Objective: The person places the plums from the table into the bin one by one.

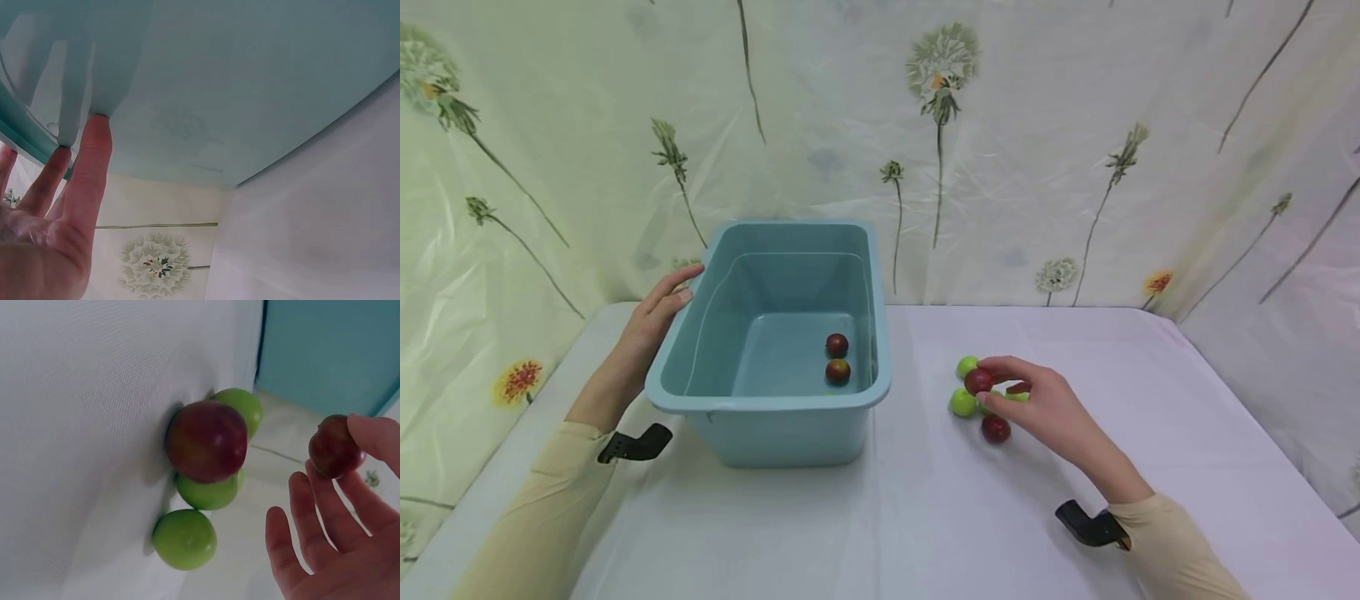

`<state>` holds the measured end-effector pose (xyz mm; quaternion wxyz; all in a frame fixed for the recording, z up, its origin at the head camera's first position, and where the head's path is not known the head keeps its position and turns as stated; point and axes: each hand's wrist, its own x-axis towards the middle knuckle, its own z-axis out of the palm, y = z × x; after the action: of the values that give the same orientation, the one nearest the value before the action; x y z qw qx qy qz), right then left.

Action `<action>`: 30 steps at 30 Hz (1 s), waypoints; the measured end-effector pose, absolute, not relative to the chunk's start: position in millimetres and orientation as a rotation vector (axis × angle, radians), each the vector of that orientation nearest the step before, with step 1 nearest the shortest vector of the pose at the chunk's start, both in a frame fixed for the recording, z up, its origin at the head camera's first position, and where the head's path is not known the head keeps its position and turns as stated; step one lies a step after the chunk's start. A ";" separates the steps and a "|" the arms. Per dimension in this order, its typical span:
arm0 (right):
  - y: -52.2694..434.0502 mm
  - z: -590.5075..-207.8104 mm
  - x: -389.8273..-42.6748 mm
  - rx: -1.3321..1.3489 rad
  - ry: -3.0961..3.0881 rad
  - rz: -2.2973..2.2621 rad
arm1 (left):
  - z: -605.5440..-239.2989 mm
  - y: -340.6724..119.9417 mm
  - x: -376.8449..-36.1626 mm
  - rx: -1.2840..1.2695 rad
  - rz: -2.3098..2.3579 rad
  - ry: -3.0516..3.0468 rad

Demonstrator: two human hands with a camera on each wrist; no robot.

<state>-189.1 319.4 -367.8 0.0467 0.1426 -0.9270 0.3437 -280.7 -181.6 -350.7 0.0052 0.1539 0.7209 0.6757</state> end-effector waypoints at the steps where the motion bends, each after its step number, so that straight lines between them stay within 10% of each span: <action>1: 317.8 -367.9 -189.8 0.425 -2.831 1.051 | -350.4 -181.5 -280.6 0.482 2.116 2.255; 30: 276.6 -352.1 -232.3 0.377 -2.592 1.405 | -349.4 -181.8 -280.5 0.455 2.110 2.218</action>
<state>-232.3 276.6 -352.1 0.0846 0.1265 -0.8690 0.4709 -280.5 -181.8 -349.4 0.0231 0.1469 0.7165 0.6815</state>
